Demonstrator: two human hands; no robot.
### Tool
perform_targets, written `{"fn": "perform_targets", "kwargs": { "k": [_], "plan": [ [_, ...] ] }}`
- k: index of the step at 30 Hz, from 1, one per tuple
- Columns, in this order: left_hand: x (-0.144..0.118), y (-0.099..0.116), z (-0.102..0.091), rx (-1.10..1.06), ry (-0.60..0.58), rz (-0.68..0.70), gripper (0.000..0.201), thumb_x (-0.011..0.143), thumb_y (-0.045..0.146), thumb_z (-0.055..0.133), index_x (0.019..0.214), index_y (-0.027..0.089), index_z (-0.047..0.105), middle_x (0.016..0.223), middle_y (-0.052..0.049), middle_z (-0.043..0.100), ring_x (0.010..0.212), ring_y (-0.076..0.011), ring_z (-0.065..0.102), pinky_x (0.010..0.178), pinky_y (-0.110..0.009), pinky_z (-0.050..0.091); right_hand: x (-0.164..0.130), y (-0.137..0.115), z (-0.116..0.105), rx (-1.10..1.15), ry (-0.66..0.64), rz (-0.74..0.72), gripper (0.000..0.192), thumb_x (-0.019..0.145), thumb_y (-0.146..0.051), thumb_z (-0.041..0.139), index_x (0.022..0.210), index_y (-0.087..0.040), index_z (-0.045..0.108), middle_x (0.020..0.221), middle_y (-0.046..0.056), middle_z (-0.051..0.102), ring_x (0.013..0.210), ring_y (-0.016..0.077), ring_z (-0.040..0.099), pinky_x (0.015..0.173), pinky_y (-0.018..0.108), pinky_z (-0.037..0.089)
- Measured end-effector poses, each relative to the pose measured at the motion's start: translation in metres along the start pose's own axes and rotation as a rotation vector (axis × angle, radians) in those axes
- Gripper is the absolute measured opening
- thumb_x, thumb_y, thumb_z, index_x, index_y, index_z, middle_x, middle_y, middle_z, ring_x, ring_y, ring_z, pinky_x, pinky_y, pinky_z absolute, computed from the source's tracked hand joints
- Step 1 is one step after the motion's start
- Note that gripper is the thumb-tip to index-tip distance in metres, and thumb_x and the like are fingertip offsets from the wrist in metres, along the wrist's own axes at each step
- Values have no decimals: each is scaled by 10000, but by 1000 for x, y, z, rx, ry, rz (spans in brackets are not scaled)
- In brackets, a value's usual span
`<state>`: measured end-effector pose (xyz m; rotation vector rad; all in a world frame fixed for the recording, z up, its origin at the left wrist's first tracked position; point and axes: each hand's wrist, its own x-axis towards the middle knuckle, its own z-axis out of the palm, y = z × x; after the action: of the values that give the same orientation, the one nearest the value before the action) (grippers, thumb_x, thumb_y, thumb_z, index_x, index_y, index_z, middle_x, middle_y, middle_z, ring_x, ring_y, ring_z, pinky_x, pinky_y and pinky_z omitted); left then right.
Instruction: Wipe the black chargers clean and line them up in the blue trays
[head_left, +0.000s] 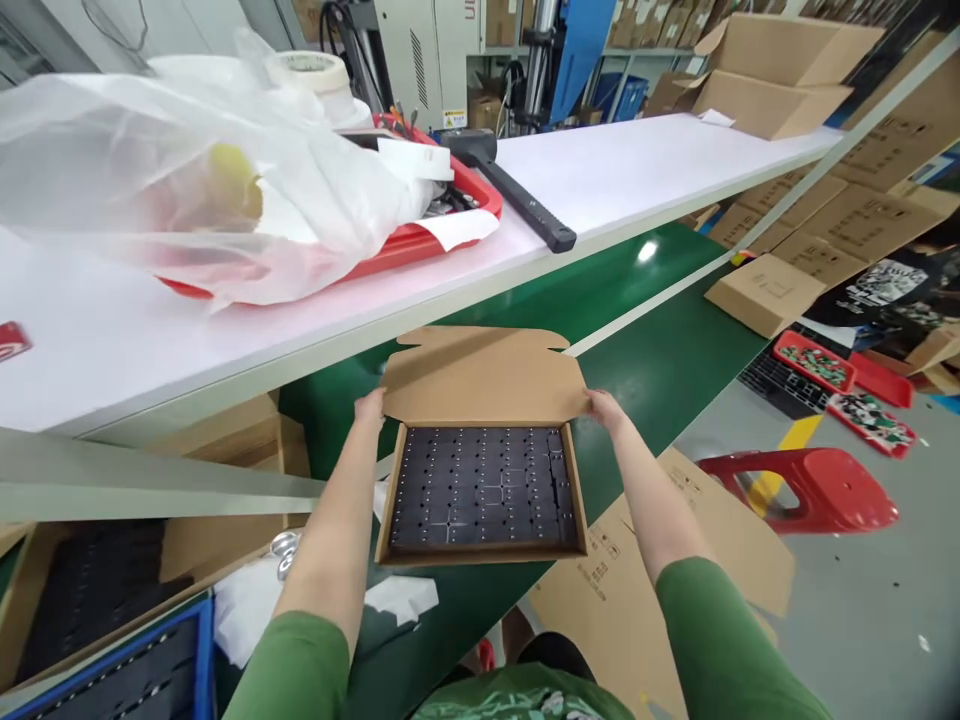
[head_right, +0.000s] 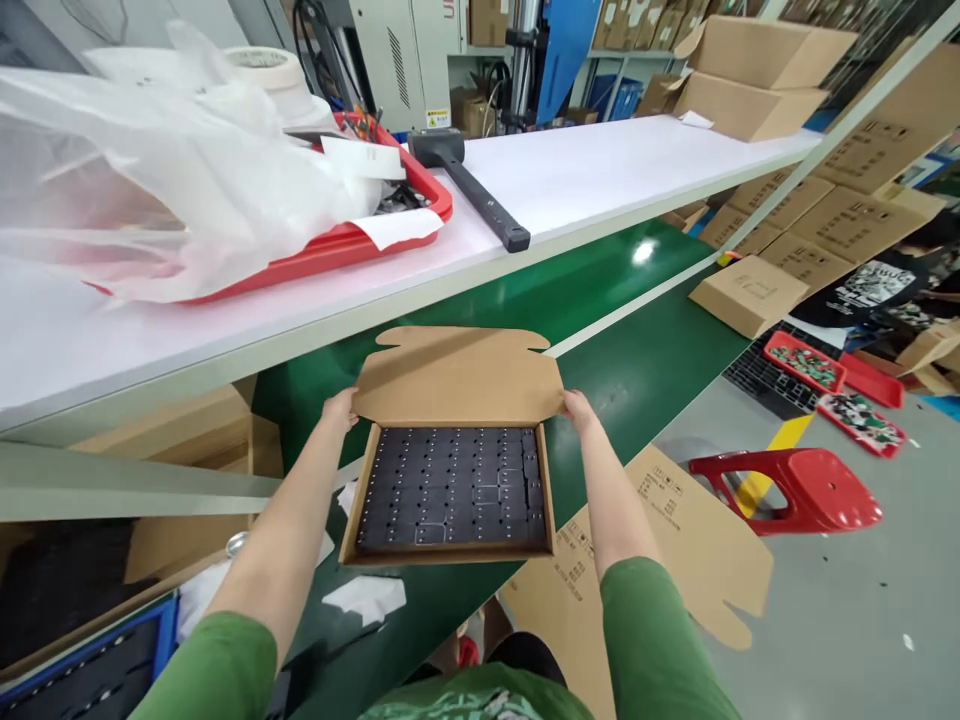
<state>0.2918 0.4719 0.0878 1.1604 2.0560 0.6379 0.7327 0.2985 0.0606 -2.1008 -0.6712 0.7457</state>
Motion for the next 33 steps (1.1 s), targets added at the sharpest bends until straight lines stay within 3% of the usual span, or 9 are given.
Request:
{"fn": "perform_targets", "kwargs": {
  "k": [6, 9, 14, 18, 21, 24, 28, 31, 33],
  "plan": [
    [4, -18, -4, 44, 37, 5, 338, 960, 364, 656, 1227, 160, 617, 1192, -89, 656, 1014, -217, 672, 846, -402, 598, -6, -6, -7, -166, 30, -75, 322, 983, -369, 644, 1219, -150, 624, 1184, 81, 652, 987, 206, 668, 836, 390, 597],
    [-4, -25, -12, 91, 43, 88, 335, 962, 366, 651, 1221, 156, 620, 1202, -88, 656, 1032, -225, 668, 871, -420, 592, -9, -30, -21, -302, 106, -202, 382, 972, -373, 652, 1292, -171, 594, 1323, 105, 591, 1135, 260, 621, 950, 468, 554],
    [-36, -20, -13, 164, 25, 226, 321, 967, 370, 641, 1204, 154, 629, 1193, -88, 660, 1031, -223, 666, 891, -435, 584, 13, -126, -9, -528, 144, -600, 631, 935, -388, 686, 1488, -217, 435, 1608, 128, 315, 1453, 377, 331, 1173, 639, 298],
    [-69, -21, -8, 210, 60, 274, 318, 973, 369, 632, 1215, 162, 624, 1212, -92, 652, 1057, -227, 658, 903, -438, 579, 37, -208, 22, -685, 34, -820, 502, 952, -389, 674, 1394, -191, 543, 1503, 122, 474, 1399, 341, 432, 1163, 625, 330],
    [-83, -25, -9, 244, 64, 283, 317, 975, 363, 630, 1219, 162, 623, 1224, -95, 648, 1064, -229, 656, 906, -440, 579, 41, -238, 35, -756, 15, -903, 430, 964, -400, 659, 1325, -176, 587, 1411, 117, 551, 1301, 308, 531, 1102, 582, 425],
    [-83, -24, -13, 271, 40, 282, 312, 976, 366, 628, 1212, 162, 626, 1214, -93, 652, 1051, -224, 660, 900, -435, 581, 22, -235, 38, -779, 27, -973, 397, 965, -407, 656, 1262, -148, 608, 1307, 118, 600, 1189, 275, 594, 1029, 516, 491],
    [-75, -22, -22, 276, -14, 266, 304, 973, 372, 634, 1195, 164, 634, 1187, -87, 662, 1033, -218, 666, 885, -422, 585, -38, -195, 32, -760, 11, -1067, 315, 981, -403, 629, 1152, -139, 634, 1161, 91, 641, 1042, 225, 631, 936, 442, 528],
    [-77, -36, -28, 264, -53, 234, 304, 965, 373, 645, 1186, 164, 638, 1176, -85, 665, 1029, -218, 669, 880, -415, 585, -87, -154, 4, -717, -23, -1109, 214, 992, -342, 598, 1084, -155, 647, 1141, 81, 649, 1053, 224, 625, 951, 440, 514],
    [-83, -54, -29, 257, -60, 204, 317, 964, 380, 646, 1193, 161, 635, 1178, -88, 664, 1033, -222, 669, 882, -419, 584, -113, -126, -30, -664, -20, -1102, 195, 960, -287, 608, 1117, -177, 645, 1268, 112, 619, 1206, 272, 571, 1062, 487, 440]
  ]
}}
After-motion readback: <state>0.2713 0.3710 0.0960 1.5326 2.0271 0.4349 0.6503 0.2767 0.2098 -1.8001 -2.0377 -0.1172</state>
